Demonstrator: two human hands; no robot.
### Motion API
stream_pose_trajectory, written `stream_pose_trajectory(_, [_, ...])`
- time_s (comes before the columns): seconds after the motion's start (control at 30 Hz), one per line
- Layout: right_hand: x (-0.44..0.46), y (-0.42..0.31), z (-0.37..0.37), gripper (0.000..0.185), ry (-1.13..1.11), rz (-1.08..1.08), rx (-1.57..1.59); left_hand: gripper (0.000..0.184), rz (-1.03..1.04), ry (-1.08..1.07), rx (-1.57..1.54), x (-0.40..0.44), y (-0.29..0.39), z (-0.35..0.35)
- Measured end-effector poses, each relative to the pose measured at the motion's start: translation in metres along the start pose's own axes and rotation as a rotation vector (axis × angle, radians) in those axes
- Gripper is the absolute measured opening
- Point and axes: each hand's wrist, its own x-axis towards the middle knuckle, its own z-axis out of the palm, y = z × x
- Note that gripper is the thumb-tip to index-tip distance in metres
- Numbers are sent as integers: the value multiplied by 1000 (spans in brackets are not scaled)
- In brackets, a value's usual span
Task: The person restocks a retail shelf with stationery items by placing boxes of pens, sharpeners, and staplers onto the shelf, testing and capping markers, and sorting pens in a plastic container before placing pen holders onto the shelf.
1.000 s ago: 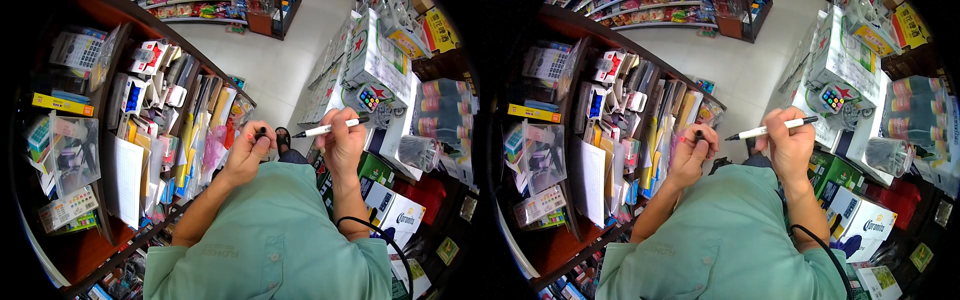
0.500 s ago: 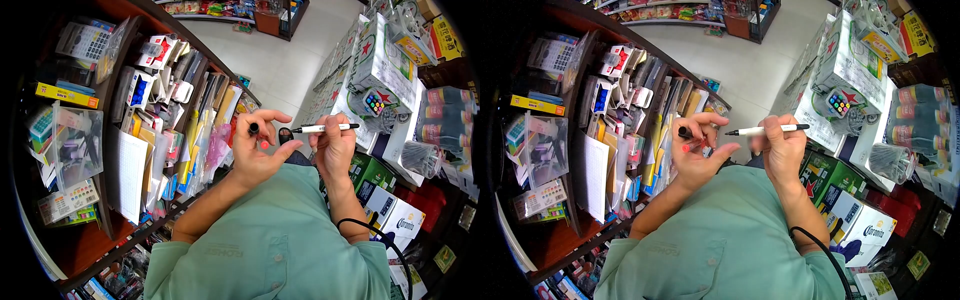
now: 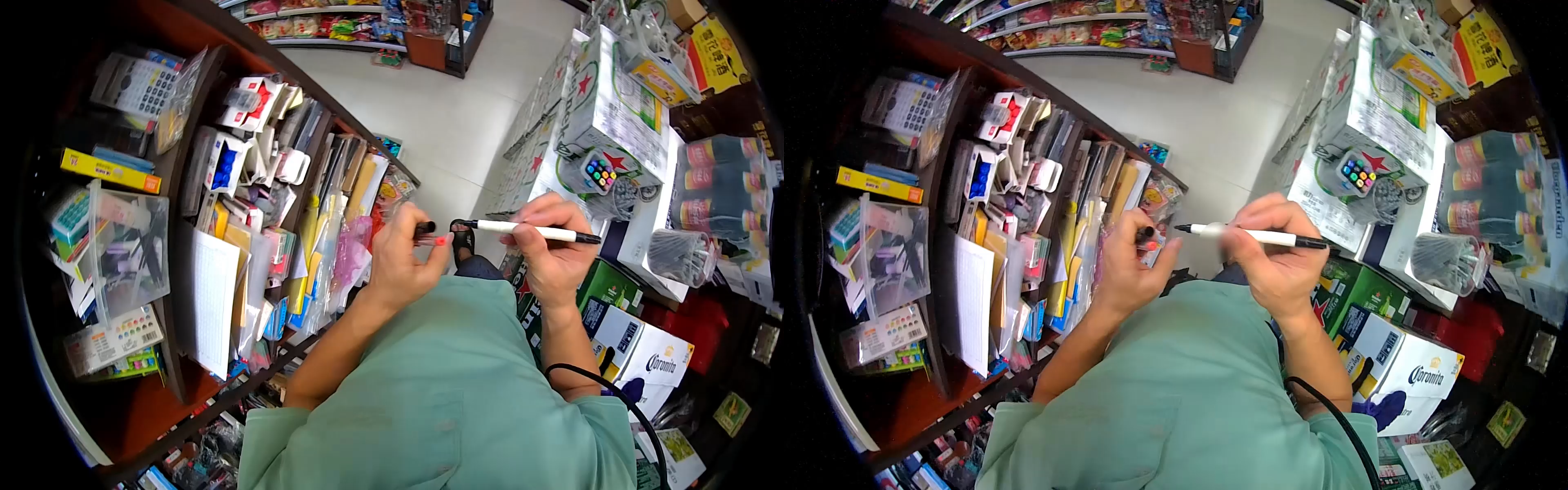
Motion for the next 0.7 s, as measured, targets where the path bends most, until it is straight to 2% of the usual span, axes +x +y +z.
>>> stream_pose_trajectory(0.03, [1, -2, 0, 16, -20, -39, -49, 32, 90, -15, 69, 1, 0, 0])
stream_pose_trajectory(0.13, [4, -8, 3, 19, -82, -99, -227, 26, 109, -63, 151, 2, 4, -4])
stream_pose_trajectory(0.3, [3, -11, 9, 21, -114, -41, -269, 25, 131, -111, 183, -1, 3, -3])
stream_pose_trajectory(0.4, [4, -9, 9, 20, -169, -55, -313, 25, 214, -128, 245, 0, 7, -4])
stream_pose_trajectory(0.5, [5, -9, 15, 17, -314, -57, -366, 25, 210, -138, 237, -3, 8, -1])
stream_pose_trajectory(0.57, [-2, -4, 22, 14, -192, 188, -172, 23, 117, -159, 204, -5, 9, 0])
stream_pose_trajectory(0.7, [-5, 12, 19, 12, -142, 240, -67, 21, 45, -180, 243, -5, 10, 5])
